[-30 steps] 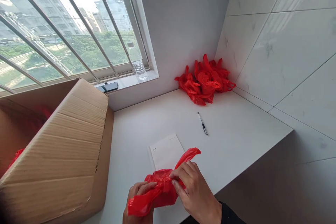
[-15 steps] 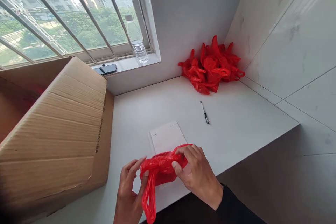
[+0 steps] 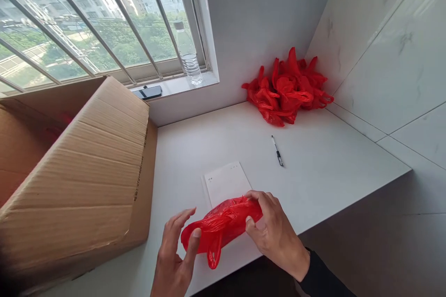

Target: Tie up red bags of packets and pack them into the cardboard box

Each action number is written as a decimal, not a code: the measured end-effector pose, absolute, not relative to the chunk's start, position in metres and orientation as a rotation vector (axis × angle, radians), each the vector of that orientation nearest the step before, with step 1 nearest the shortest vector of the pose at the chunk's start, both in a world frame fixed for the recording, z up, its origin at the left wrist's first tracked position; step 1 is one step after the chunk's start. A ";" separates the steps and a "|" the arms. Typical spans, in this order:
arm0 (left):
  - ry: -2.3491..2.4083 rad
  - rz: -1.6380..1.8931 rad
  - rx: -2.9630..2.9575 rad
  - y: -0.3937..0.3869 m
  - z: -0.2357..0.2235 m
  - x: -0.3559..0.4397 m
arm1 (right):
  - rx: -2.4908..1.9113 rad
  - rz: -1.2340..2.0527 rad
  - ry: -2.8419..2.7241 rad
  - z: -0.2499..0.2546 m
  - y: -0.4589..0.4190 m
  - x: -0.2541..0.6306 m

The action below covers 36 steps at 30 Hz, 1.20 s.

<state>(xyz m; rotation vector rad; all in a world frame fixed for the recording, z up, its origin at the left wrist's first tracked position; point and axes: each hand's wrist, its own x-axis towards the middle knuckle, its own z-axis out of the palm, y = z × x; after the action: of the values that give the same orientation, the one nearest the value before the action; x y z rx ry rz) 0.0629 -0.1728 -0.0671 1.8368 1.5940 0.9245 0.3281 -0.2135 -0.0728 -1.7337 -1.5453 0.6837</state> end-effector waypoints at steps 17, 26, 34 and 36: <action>1.649 1.106 1.577 -0.171 -0.038 0.079 | -1.571 1.104 -1.172 -0.055 -0.221 0.324; 1.494 1.142 1.072 -0.176 -0.008 0.081 | -1.550 0.613 -1.014 -0.028 -0.228 0.314; 1.388 1.077 1.001 -0.190 0.008 0.089 | -1.203 0.297 -1.890 0.012 -0.222 0.282; 1.382 1.084 0.958 -0.192 0.014 0.095 | -1.295 0.389 -2.016 0.009 -0.215 0.283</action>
<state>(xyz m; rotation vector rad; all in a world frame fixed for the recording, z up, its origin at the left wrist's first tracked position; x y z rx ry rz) 0.0949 -0.1919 0.0138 0.9581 1.3820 1.0841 0.2833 -0.2150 0.0091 -1.2947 -2.0161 0.3893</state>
